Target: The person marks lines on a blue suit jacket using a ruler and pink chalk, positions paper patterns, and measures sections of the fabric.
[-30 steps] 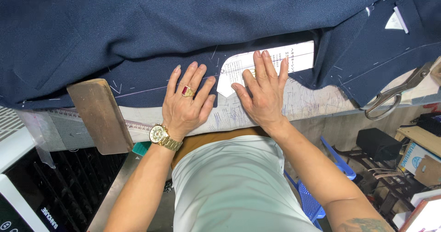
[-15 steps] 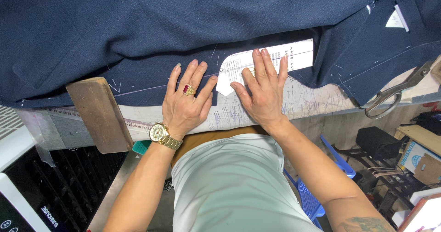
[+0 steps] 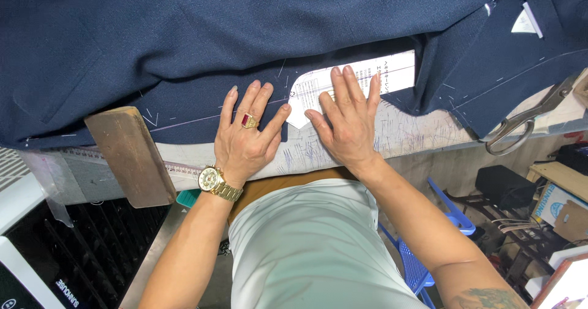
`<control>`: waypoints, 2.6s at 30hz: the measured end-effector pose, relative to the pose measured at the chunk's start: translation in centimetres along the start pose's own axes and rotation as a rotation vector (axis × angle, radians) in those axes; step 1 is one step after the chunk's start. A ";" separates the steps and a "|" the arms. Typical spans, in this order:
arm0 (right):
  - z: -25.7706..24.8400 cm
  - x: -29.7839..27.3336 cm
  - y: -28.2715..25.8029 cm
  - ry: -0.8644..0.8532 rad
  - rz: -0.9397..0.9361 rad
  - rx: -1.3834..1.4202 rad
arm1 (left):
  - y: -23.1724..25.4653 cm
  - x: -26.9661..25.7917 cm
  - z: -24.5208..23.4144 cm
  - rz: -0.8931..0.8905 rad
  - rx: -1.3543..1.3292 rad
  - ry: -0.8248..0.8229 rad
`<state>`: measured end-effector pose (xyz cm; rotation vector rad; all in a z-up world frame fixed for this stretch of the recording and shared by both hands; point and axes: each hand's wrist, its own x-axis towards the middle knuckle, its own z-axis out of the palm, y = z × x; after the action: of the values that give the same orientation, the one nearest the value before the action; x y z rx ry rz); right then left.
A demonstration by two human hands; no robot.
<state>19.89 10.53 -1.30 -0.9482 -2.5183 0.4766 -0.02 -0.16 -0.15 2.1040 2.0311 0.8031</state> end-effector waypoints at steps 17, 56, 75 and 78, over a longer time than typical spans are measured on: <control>0.3 0.3 -0.2 0.031 -0.073 -0.064 | -0.1 -0.3 0.2 0.000 -0.002 0.008; 0.2 -1.6 -0.2 0.033 -0.159 -0.133 | -0.6 -19.2 -10.5 -0.718 0.625 0.258; 0.3 -2.0 -0.1 0.085 -0.198 -0.173 | -5.8 -16.1 -8.5 -1.355 0.453 0.438; 0.2 -1.7 -0.1 0.079 -0.206 -0.179 | -6.8 -16.6 -7.7 -1.415 0.406 0.333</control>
<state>20.88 9.23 -1.86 -0.7407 -2.5825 0.1495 -8.97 -17.45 -1.38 0.1442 3.1458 0.4433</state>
